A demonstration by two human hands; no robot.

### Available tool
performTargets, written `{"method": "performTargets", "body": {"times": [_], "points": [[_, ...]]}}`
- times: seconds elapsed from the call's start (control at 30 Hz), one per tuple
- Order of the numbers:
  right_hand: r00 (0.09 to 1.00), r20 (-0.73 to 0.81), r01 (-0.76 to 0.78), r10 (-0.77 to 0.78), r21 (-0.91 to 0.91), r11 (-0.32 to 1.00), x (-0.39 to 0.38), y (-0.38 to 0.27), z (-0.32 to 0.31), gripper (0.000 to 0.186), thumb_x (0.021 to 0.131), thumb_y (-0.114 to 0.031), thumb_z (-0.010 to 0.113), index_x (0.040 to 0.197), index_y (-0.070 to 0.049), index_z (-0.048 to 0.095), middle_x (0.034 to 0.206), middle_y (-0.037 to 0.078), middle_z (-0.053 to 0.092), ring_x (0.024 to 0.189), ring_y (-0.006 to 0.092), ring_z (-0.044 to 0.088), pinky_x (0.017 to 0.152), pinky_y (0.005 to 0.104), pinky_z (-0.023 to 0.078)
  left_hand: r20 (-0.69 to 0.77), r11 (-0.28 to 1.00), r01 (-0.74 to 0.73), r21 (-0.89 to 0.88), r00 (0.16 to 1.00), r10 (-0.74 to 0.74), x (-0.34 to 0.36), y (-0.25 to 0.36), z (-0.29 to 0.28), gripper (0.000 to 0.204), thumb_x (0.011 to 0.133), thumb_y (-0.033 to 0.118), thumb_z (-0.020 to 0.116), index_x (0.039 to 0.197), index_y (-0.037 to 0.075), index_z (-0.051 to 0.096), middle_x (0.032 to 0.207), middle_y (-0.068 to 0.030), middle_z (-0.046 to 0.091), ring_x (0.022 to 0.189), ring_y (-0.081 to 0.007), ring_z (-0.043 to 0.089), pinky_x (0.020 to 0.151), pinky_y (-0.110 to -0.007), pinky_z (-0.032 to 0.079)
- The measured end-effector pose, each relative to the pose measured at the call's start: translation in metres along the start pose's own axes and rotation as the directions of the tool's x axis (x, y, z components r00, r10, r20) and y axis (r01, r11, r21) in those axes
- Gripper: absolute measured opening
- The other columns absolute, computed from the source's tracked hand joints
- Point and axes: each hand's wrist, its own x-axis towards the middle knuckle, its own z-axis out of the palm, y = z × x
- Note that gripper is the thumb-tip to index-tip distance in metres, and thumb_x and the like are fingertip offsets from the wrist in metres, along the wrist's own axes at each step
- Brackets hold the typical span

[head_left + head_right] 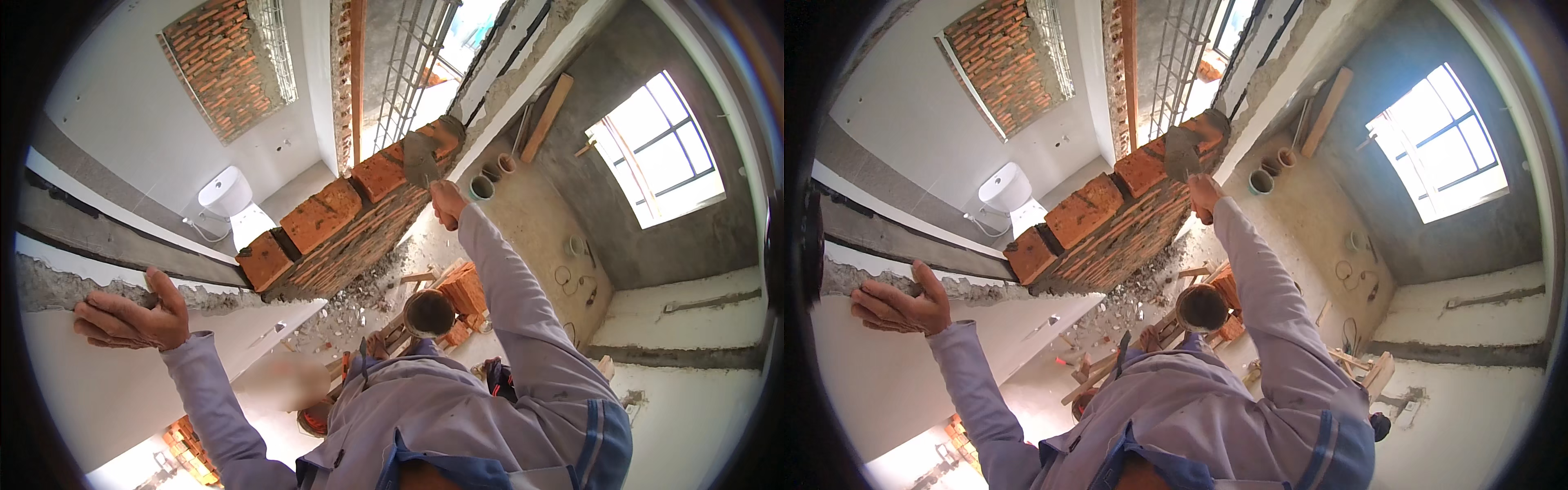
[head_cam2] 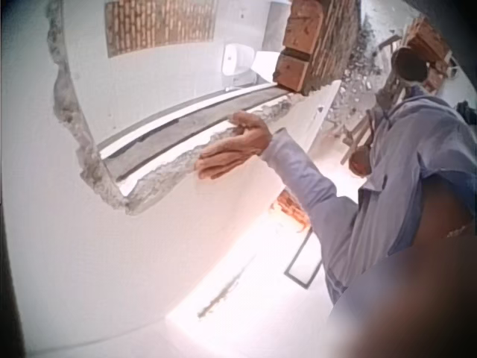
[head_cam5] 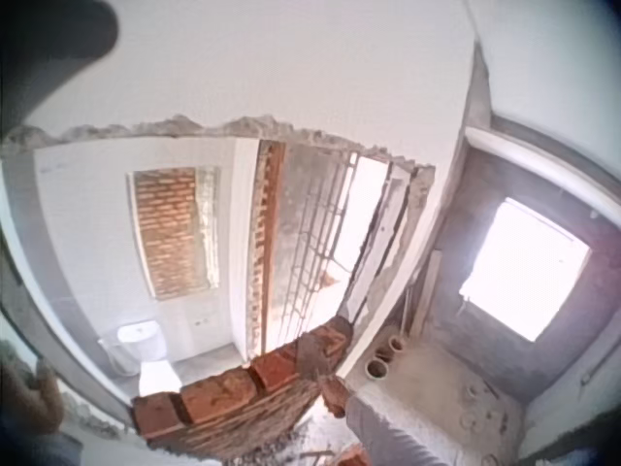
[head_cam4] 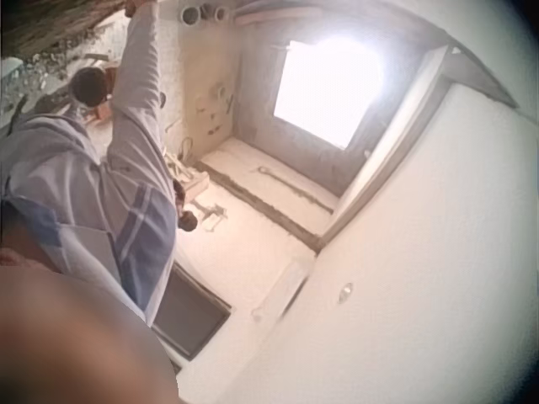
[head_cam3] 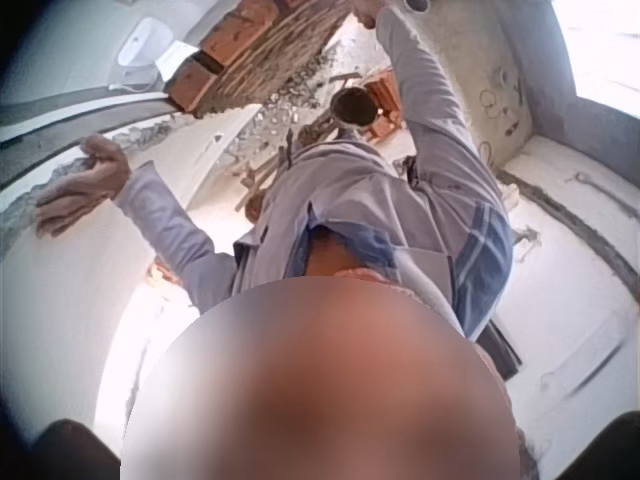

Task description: The person scoops mortar from a bucket with a trowel and applies it to a partially built brick wall. They place bricks onto the mortar, tap them into position, and scrape away excess mortar. Another person is visible in the background handling bricks.

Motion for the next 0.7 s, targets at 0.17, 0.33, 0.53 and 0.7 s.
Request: {"method": "performTargets", "body": {"times": [0.17,0.33,0.53,0.7], "points": [[0.989,0.058,0.147,-0.136,-0.469,0.871,0.007,0.029,-0.066,0.04,0.098,-0.034,0.041,0.12,0.0,0.049,0.08,0.015,0.064,0.06,0.028,0.064,0.049,0.0479,0.05,0.005,1.0,0.002,-0.021,1.0,-0.002,0.001,0.007,0.0,0.085,0.088,0.051,0.057,0.149,-0.001,0.029,0.156,-0.0199,0.023,0.147,-0.0366,0.014,0.117,-0.052,0.006],[0.959,0.09,-0.284,0.269,0.326,0.902,0.011,0.01,-0.069,0.033,0.092,-0.036,0.044,0.072,-0.01,0.049,0.054,0.008,0.047,0.033,0.0206,0.037,0.03,0.0388,0.027,0.006,1.0,0.003,-0.01,1.0,-0.003,-0.005,0.002,0.002,0.086,0.088,0.054,0.055,0.149,0.0,0.028,0.156,-0.0182,0.021,0.147,-0.0365,0.012,0.117,-0.053,0.007],[0.987,0.155,0.053,-0.033,-0.125,0.991,-0.073,-0.035,-0.019,0.04,0.096,-0.037,0.041,0.07,-0.007,0.049,0.055,0.01,0.049,0.042,0.0236,0.048,0.04,0.0422,0.038,0.012,0.999,-0.013,0.037,1.0,0.013,-0.003,-0.008,-0.002,0.087,0.086,0.054,0.058,0.148,-0.001,0.031,0.155,-0.0195,0.024,0.147,-0.0375,0.013,0.117,-0.051,0.006],[0.78,0.162,0.305,-0.605,-0.942,0.141,-0.004,-0.059,-0.105,0.025,0.089,-0.025,0.055,0.104,-0.006,0.061,0.091,0.017,0.067,0.085,0.0392,0.065,0.076,0.0531,0.05,-0.019,1.0,-0.01,0.004,1.0,0.01,-0.007,0.0,0.008,0.078,0.087,0.048,0.059,0.142,-0.004,0.039,0.153,-0.0226,0.027,0.146,-0.0387,0.015,0.117,-0.052,0.007]]}}
